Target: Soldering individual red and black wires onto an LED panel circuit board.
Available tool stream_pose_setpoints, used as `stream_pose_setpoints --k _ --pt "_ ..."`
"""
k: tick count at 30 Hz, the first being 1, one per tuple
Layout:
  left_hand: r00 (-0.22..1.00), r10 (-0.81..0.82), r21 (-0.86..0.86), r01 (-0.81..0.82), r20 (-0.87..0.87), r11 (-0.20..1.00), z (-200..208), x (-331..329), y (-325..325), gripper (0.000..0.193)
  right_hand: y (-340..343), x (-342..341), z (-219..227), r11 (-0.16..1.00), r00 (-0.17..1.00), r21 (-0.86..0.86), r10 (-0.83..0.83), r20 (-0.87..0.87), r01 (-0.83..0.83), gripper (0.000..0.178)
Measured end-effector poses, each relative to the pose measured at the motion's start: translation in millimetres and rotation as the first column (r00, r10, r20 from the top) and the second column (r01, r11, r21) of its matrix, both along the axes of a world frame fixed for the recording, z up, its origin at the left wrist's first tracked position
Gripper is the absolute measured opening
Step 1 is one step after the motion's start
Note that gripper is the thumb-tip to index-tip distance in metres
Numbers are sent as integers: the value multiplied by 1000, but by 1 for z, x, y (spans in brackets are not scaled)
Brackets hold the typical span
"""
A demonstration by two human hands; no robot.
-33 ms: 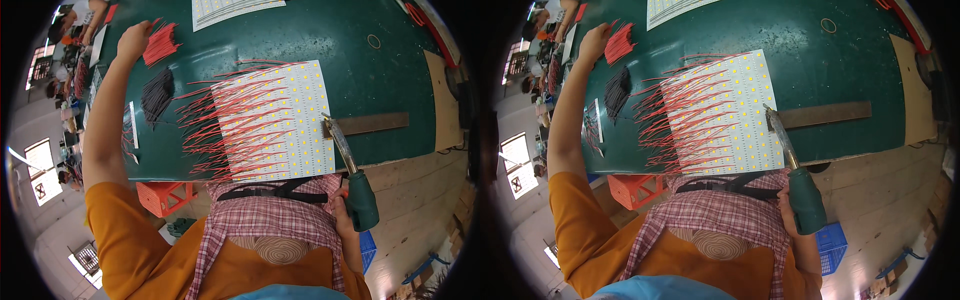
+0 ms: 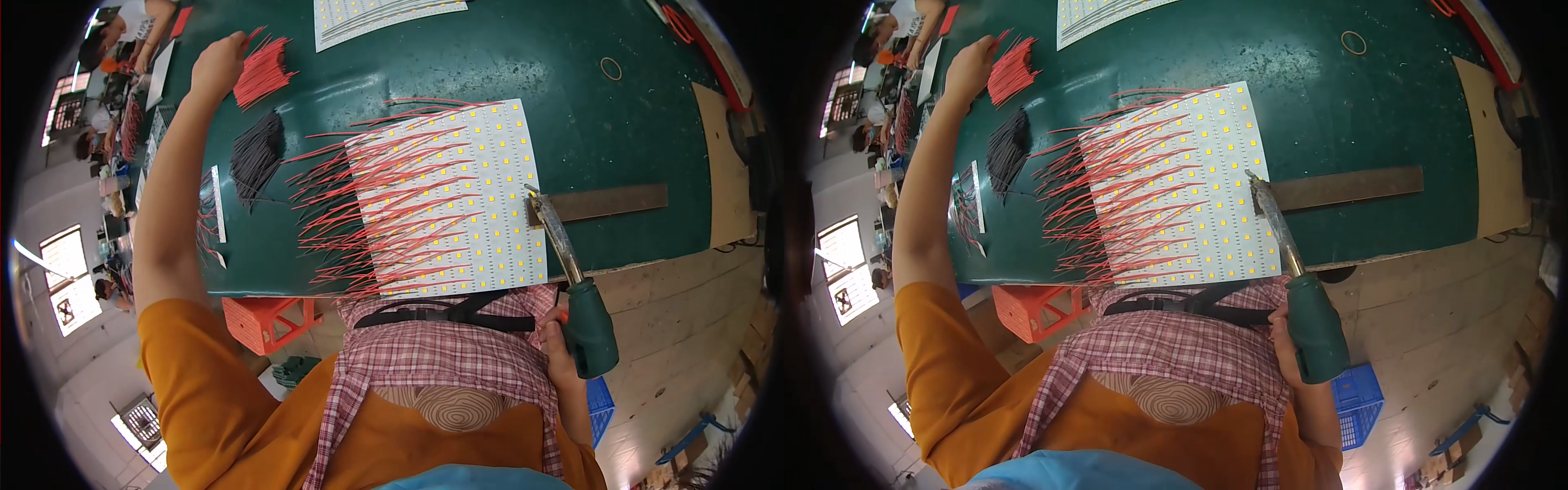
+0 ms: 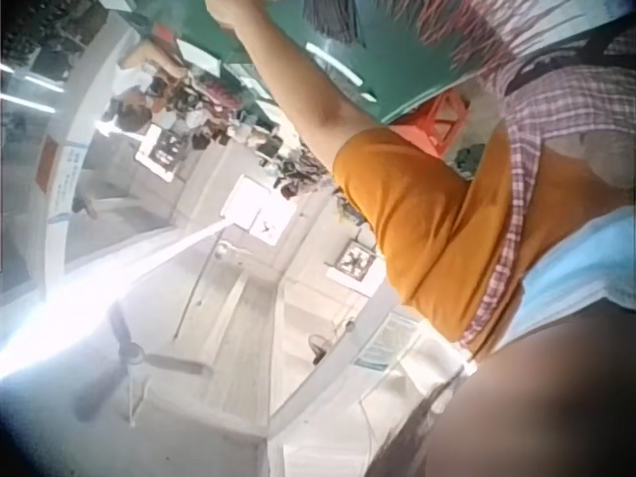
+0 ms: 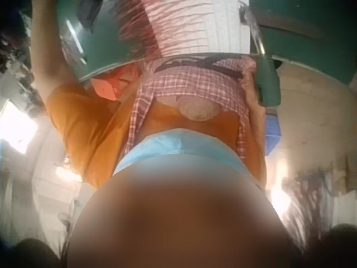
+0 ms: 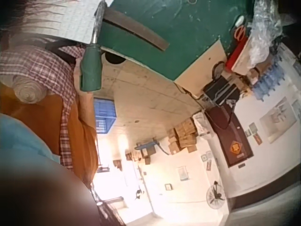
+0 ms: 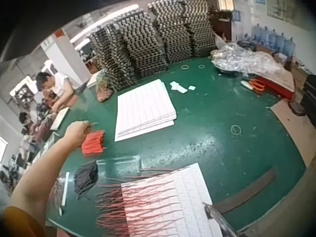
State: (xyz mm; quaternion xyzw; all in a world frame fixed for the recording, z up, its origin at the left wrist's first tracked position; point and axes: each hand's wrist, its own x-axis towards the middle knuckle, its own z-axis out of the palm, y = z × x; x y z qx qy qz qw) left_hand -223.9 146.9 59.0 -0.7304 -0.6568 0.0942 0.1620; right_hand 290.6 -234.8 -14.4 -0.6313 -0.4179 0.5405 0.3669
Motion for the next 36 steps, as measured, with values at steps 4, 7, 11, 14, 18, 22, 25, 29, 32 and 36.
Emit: stream_pose_setpoints --k 4,7,11,14,18,22,25,29,32,36 --pt "983 -176 -98 170 -55 981 20 20 -7 19 15 -8 5 979 981 138 127 150 -148 27" --pt "904 -218 -199 153 -367 968 40 72 -18 13 17 -10 7 982 983 142 103 152 -125 29" --pt "604 -410 -309 270 -683 912 19 85 -19 4 15 -6 7 953 970 196 214 111 -233 28" --pt "561 -527 -341 407 -639 847 -14 126 -41 4 5 -8 -2 973 982 136 184 37 -188 28" --pt "512 -510 -371 354 -692 859 -21 126 -47 6 4 -2 2 936 951 197 260 166 -291 27" --pt "866 -409 -126 390 -286 912 19 149 -52 11 5 0 3 970 991 206 126 41 -131 26" --pt "747 -256 92 254 614 963 31 145 -74 17 8 0 2 937 935 209 217 279 -280 26" --pt "-8 -411 397 -240 912 886 -2 149 -103 16 14 -2 5 944 969 235 205 136 -233 23" --pt "-75 -281 247 -304 957 920 -41 147 -110 14 10 7 1 882 868 209 328 374 -423 21" --pt "-9 -369 351 -285 930 892 -35 124 -105 11 14 2 10 888 913 264 306 271 -376 25"
